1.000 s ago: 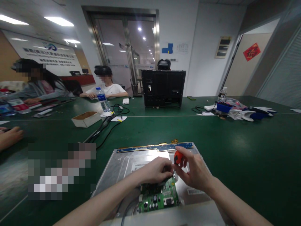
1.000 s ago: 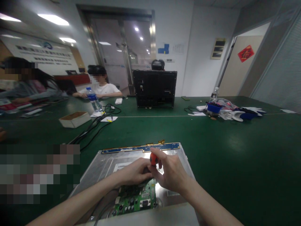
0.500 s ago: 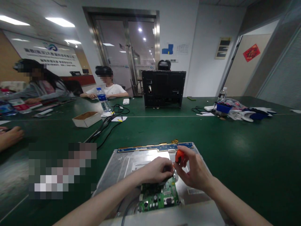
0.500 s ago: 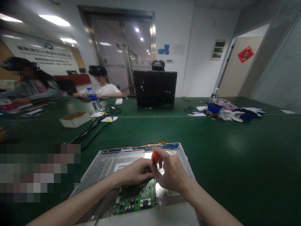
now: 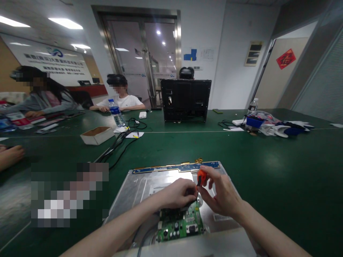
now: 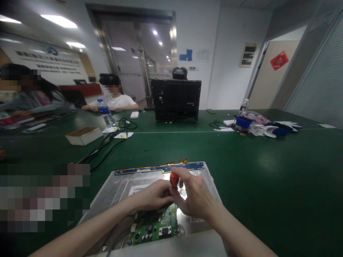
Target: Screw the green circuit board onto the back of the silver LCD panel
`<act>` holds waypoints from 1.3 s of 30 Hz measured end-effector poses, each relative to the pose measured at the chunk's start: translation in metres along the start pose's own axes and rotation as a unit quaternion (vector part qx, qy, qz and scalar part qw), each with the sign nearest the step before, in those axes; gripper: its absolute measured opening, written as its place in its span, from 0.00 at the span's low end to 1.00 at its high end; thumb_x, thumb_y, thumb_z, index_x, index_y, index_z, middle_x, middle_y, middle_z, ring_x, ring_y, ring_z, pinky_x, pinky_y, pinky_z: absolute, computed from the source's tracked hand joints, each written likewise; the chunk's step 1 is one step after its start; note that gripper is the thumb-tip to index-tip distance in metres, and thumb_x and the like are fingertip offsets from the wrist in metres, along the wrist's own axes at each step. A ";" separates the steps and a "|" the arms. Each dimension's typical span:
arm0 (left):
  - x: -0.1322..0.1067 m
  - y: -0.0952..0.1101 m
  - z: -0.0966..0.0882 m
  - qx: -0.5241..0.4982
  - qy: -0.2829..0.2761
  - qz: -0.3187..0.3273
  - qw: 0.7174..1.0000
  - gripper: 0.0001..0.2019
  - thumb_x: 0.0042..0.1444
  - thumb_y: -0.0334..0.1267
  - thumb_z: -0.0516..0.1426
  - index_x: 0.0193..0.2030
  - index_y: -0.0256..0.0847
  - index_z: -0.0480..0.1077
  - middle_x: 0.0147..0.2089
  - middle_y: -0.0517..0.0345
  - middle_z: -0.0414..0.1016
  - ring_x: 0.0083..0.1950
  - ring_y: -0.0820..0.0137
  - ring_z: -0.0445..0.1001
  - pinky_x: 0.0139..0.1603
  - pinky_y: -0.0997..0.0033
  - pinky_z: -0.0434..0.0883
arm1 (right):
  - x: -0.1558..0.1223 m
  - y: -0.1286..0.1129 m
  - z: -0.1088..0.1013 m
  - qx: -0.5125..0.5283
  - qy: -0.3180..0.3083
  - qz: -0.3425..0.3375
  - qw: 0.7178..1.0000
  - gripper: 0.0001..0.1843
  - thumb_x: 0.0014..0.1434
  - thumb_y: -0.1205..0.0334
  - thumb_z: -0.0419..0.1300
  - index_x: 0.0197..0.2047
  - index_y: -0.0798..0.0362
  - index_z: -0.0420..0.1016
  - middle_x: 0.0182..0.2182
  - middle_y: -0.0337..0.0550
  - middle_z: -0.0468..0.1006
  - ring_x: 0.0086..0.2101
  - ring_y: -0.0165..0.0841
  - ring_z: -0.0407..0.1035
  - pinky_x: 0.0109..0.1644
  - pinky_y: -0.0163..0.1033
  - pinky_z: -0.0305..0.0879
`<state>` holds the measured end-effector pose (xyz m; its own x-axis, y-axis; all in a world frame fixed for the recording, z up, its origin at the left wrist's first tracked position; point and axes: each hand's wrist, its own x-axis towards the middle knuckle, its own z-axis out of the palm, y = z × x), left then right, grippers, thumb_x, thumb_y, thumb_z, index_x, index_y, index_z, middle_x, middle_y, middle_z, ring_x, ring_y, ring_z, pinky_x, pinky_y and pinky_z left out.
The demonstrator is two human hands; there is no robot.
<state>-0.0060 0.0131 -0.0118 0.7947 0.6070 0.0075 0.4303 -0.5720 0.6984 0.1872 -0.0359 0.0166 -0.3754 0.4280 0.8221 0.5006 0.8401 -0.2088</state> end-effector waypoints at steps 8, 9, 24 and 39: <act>-0.001 0.003 -0.001 0.004 0.004 -0.009 1.000 0.01 0.53 0.30 0.57 0.32 0.38 0.69 0.29 0.62 0.69 0.32 0.71 0.67 0.35 0.75 0.64 | -0.001 0.002 0.003 0.003 0.019 -0.004 1.000 0.22 0.69 0.63 0.52 0.64 0.53 0.53 0.32 0.40 0.76 0.23 0.29 0.68 0.23 0.33 0.67; -0.001 0.004 -0.002 0.004 0.005 -0.010 1.000 0.02 0.53 0.30 0.57 0.31 0.38 0.69 0.29 0.63 0.68 0.31 0.71 0.66 0.34 0.75 0.63 | -0.001 0.003 0.003 0.009 0.019 -0.005 1.000 0.22 0.69 0.62 0.53 0.64 0.52 0.53 0.32 0.39 0.75 0.24 0.30 0.68 0.23 0.33 0.67; -0.001 0.004 -0.002 -0.005 -0.001 0.003 1.000 0.02 0.54 0.29 0.57 0.34 0.38 0.71 0.33 0.60 0.73 0.34 0.69 0.70 0.36 0.74 0.65 | 0.002 -0.002 0.000 0.030 0.038 0.046 0.998 0.27 0.64 0.70 0.56 0.65 0.47 0.57 0.40 0.44 0.71 0.28 0.30 0.68 0.22 0.32 0.69; 0.000 0.003 -0.003 -0.003 -0.007 0.009 1.000 0.03 0.54 0.28 0.58 0.33 0.38 0.70 0.30 0.63 0.70 0.32 0.71 0.68 0.34 0.75 0.63 | -0.001 0.005 0.001 -0.001 0.005 0.029 1.000 0.29 0.64 0.67 0.57 0.66 0.46 0.55 0.42 0.44 0.72 0.30 0.31 0.71 0.24 0.33 0.70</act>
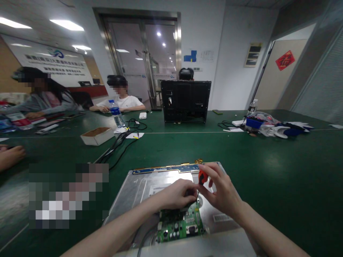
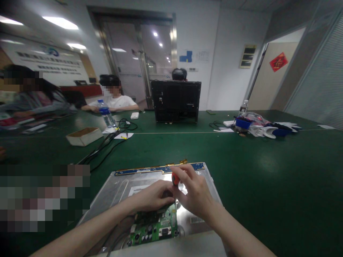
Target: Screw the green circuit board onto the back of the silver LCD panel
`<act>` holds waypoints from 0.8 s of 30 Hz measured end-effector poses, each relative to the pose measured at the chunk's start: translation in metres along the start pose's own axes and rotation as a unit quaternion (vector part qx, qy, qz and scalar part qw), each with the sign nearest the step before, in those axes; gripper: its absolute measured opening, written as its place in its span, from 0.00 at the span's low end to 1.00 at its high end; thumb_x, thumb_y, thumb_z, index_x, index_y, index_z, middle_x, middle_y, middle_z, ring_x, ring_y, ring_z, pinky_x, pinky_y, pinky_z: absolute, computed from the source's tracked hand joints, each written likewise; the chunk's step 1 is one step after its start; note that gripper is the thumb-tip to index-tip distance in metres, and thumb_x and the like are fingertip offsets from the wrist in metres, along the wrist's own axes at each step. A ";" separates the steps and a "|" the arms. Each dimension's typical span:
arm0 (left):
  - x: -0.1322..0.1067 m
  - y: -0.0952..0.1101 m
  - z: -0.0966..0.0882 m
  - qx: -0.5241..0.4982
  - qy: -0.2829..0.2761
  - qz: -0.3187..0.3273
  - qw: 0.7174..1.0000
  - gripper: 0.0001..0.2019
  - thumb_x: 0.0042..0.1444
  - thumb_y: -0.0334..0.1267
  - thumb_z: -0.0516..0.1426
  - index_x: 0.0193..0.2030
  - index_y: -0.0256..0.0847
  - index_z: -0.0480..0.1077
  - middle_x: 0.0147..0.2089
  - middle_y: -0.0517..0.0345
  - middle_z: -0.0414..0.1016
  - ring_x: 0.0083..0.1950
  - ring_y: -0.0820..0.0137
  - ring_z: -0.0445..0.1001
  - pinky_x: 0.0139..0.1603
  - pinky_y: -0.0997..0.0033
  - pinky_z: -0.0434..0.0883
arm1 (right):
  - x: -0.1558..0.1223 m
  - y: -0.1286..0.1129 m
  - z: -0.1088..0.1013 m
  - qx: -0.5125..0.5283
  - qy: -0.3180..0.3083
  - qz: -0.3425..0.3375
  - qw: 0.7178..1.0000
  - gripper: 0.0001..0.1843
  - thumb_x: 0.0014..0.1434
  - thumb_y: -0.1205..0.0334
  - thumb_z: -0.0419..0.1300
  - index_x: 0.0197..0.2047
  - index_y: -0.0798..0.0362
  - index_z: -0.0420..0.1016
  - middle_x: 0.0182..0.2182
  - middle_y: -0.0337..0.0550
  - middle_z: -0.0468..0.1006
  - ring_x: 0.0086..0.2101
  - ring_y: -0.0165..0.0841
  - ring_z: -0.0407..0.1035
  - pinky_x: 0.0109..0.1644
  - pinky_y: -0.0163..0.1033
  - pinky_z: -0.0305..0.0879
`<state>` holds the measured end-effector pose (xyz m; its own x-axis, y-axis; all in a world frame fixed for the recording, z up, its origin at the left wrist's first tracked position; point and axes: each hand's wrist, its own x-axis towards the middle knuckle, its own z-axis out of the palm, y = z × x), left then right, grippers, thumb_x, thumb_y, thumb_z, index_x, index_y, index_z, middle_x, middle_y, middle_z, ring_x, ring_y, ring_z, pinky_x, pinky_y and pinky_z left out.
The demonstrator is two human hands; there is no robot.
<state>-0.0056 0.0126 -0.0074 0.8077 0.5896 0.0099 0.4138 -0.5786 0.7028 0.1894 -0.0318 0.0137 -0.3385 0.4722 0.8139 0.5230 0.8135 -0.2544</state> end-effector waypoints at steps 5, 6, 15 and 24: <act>0.000 0.000 0.000 0.006 0.004 -0.003 1.000 0.03 0.53 0.27 0.57 0.32 0.38 0.70 0.30 0.62 0.71 0.32 0.71 0.68 0.34 0.75 0.63 | 0.002 -0.006 0.000 -0.006 0.000 0.001 1.000 0.33 0.65 0.68 0.56 0.70 0.45 0.52 0.40 0.44 0.73 0.27 0.30 0.70 0.24 0.33 0.70; 0.000 -0.001 0.001 0.007 0.005 -0.003 1.000 0.03 0.53 0.27 0.57 0.33 0.38 0.71 0.30 0.61 0.72 0.32 0.70 0.69 0.35 0.74 0.63 | 0.002 -0.006 0.000 -0.005 0.002 0.002 1.000 0.33 0.65 0.69 0.55 0.70 0.46 0.51 0.39 0.44 0.73 0.27 0.30 0.69 0.24 0.34 0.70; -0.001 0.000 0.000 0.009 0.008 -0.005 1.000 0.02 0.54 0.30 0.57 0.34 0.38 0.71 0.32 0.61 0.73 0.33 0.71 0.69 0.35 0.75 0.64 | 0.000 -0.003 0.002 0.003 0.004 -0.009 1.000 0.30 0.64 0.68 0.55 0.66 0.49 0.51 0.37 0.42 0.73 0.25 0.30 0.67 0.22 0.33 0.68; 0.000 -0.003 0.002 0.006 0.005 -0.004 1.000 0.02 0.54 0.30 0.57 0.33 0.38 0.71 0.30 0.61 0.72 0.32 0.70 0.69 0.34 0.74 0.64 | 0.001 -0.004 0.001 -0.011 -0.013 0.007 1.000 0.32 0.66 0.68 0.55 0.69 0.45 0.52 0.38 0.42 0.71 0.25 0.29 0.67 0.23 0.33 0.68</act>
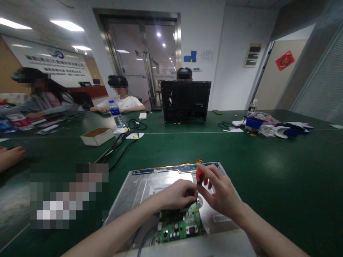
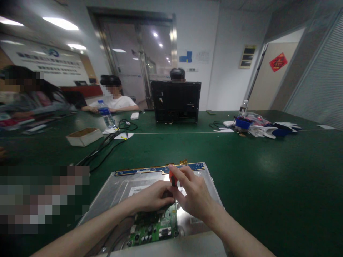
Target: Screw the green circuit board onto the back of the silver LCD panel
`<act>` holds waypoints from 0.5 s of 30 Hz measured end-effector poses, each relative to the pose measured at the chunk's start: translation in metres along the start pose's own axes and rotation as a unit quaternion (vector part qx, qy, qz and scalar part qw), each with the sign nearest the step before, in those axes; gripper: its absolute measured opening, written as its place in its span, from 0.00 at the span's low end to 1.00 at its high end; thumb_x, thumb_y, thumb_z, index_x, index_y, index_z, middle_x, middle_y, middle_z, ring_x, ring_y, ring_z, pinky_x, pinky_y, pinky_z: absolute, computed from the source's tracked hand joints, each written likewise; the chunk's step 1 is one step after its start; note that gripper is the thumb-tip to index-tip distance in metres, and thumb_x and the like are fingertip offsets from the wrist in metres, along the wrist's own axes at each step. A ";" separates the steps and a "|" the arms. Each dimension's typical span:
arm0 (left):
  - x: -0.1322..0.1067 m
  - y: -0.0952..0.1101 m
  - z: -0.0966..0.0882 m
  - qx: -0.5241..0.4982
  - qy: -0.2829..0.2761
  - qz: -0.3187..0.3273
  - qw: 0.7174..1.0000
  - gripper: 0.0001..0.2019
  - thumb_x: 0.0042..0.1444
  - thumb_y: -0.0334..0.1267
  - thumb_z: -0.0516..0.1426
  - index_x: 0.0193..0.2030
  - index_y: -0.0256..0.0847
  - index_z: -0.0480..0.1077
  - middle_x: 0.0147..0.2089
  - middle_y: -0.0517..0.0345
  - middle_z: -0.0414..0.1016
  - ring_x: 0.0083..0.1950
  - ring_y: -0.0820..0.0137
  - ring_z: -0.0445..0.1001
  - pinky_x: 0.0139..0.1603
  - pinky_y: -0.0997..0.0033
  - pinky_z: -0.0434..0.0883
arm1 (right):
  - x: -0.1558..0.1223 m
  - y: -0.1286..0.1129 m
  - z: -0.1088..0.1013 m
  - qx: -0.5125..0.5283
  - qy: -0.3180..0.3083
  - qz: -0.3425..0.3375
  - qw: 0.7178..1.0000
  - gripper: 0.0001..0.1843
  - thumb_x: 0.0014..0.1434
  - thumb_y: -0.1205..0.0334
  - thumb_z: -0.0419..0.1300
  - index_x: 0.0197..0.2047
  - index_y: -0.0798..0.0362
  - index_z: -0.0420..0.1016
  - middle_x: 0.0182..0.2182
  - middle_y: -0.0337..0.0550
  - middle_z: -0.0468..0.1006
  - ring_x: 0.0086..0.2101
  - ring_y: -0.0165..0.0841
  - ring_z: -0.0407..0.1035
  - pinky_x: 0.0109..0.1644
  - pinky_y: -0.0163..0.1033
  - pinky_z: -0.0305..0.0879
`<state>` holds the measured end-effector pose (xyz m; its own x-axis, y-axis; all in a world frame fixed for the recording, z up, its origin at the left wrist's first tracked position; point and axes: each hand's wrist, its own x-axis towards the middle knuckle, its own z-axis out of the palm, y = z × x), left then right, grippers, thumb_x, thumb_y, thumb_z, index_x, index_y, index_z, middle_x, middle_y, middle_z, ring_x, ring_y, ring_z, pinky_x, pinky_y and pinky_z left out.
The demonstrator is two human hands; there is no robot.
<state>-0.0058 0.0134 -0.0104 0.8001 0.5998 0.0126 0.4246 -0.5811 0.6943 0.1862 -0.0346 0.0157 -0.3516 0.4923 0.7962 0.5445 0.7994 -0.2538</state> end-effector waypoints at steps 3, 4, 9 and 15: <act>-0.001 0.000 0.000 0.000 -0.001 -0.002 1.000 0.03 0.53 0.30 0.57 0.34 0.39 0.72 0.31 0.61 0.73 0.33 0.70 0.69 0.35 0.74 0.64 | -0.001 0.000 0.003 0.007 0.006 -0.006 1.000 0.35 0.64 0.69 0.55 0.71 0.47 0.47 0.37 0.41 0.73 0.25 0.29 0.67 0.22 0.34 0.68; -0.001 0.000 0.000 -0.001 -0.001 -0.003 1.000 0.03 0.53 0.30 0.58 0.35 0.39 0.72 0.32 0.60 0.73 0.33 0.70 0.69 0.36 0.74 0.65 | -0.002 0.001 0.004 0.013 0.010 -0.008 1.000 0.35 0.64 0.69 0.55 0.71 0.47 0.46 0.36 0.41 0.73 0.25 0.29 0.67 0.22 0.33 0.67; -0.002 0.001 0.000 -0.009 -0.002 -0.006 1.000 0.01 0.55 0.31 0.58 0.35 0.38 0.71 0.32 0.60 0.73 0.34 0.70 0.70 0.36 0.74 0.65 | -0.004 0.001 0.006 0.016 0.017 0.000 1.000 0.33 0.63 0.71 0.53 0.68 0.51 0.48 0.32 0.38 0.73 0.22 0.28 0.64 0.22 0.33 0.66; -0.001 0.003 -0.002 -0.016 -0.001 -0.003 1.000 0.01 0.55 0.31 0.58 0.33 0.39 0.70 0.29 0.63 0.69 0.31 0.72 0.67 0.33 0.76 0.63 | -0.001 0.002 0.003 0.006 0.019 -0.021 1.000 0.29 0.66 0.65 0.55 0.67 0.50 0.48 0.34 0.38 0.70 0.21 0.27 0.63 0.21 0.31 0.63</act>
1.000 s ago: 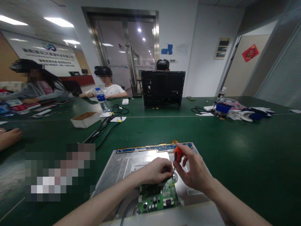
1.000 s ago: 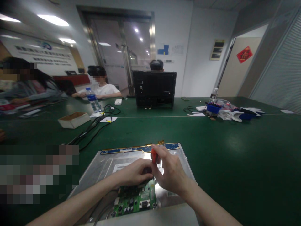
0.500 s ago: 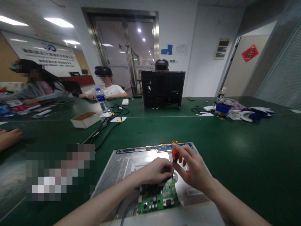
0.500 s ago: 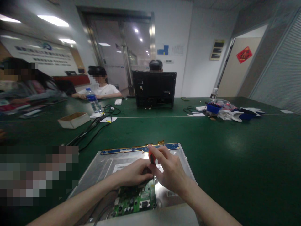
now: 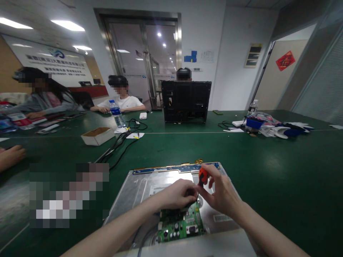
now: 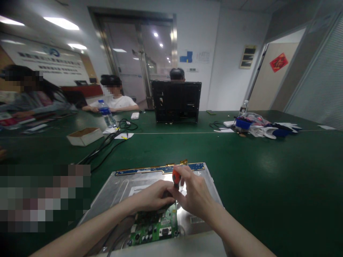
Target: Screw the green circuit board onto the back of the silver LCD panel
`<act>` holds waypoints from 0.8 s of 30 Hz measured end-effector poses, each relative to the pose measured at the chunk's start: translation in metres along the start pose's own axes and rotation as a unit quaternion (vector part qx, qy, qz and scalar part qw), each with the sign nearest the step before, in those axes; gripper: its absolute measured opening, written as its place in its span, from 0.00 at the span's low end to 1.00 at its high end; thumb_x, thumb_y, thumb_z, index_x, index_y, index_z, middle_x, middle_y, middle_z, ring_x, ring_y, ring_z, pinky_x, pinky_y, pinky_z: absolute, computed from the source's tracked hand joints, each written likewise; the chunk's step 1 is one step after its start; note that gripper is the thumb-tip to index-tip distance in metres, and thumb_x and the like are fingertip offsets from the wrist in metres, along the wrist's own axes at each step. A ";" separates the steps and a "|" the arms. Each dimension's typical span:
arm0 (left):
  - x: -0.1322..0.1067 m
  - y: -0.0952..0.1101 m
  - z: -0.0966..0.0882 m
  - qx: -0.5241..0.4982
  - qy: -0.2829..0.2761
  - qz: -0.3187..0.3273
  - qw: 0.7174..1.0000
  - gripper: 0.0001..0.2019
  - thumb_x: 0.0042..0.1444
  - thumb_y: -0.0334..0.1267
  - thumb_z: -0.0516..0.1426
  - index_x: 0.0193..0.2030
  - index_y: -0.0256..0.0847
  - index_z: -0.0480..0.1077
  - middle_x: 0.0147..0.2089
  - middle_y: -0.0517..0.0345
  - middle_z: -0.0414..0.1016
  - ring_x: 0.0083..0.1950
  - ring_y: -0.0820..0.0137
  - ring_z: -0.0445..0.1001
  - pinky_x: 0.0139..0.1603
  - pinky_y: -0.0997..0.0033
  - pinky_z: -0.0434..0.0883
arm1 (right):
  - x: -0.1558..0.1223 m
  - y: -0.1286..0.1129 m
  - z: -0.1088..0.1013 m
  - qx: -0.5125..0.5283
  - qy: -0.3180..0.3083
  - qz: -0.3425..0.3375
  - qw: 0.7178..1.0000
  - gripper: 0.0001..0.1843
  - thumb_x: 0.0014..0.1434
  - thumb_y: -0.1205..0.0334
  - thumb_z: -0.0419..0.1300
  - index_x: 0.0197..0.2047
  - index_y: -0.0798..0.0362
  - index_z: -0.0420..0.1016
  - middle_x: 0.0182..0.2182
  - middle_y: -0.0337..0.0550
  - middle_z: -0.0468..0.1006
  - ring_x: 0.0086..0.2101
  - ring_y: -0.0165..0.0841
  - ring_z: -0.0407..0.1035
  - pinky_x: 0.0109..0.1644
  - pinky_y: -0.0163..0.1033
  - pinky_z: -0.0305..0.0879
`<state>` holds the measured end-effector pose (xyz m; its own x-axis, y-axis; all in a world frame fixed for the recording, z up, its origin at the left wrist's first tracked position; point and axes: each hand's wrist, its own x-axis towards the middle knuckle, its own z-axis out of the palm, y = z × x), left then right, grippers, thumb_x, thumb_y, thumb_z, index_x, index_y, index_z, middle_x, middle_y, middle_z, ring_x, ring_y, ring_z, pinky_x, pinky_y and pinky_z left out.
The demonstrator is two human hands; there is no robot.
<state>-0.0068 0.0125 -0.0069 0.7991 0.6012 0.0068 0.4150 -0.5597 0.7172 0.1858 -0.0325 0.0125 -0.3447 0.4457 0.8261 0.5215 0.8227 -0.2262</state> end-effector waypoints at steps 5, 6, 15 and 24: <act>0.001 0.001 -0.001 -0.001 -0.001 -0.001 1.000 0.03 0.53 0.28 0.58 0.32 0.39 0.69 0.28 0.64 0.68 0.31 0.72 0.67 0.32 0.76 0.62 | -0.002 0.003 0.001 0.003 -0.010 0.016 1.000 0.29 0.67 0.65 0.55 0.67 0.46 0.50 0.38 0.41 0.69 0.23 0.27 0.64 0.21 0.32 0.64; 0.001 0.001 0.000 -0.001 -0.001 -0.001 1.000 0.03 0.53 0.28 0.58 0.32 0.39 0.70 0.29 0.64 0.68 0.31 0.72 0.67 0.32 0.76 0.62 | -0.002 0.003 0.001 0.006 -0.012 0.022 1.000 0.29 0.66 0.66 0.55 0.67 0.46 0.51 0.39 0.42 0.69 0.24 0.27 0.65 0.22 0.32 0.66; 0.000 -0.002 0.002 0.001 -0.002 0.000 1.000 0.04 0.53 0.28 0.57 0.35 0.38 0.72 0.32 0.60 0.73 0.34 0.70 0.70 0.36 0.75 0.64 | -0.001 -0.002 0.003 0.018 -0.013 0.043 0.999 0.32 0.65 0.70 0.53 0.69 0.48 0.49 0.39 0.44 0.73 0.27 0.31 0.70 0.24 0.34 0.69; 0.000 -0.002 0.001 -0.004 -0.004 0.005 1.000 0.06 0.53 0.27 0.57 0.37 0.38 0.73 0.33 0.60 0.74 0.34 0.70 0.70 0.37 0.74 0.65 | 0.000 -0.001 -0.001 -0.007 0.002 0.037 0.999 0.32 0.63 0.67 0.56 0.67 0.50 0.49 0.34 0.40 0.73 0.23 0.29 0.67 0.23 0.32 0.66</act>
<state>-0.0072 0.0125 -0.0091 0.8061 0.5917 0.0085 0.4042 -0.5610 0.7224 0.1863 -0.0343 0.0134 -0.3023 0.5043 0.8089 0.5564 0.7824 -0.2798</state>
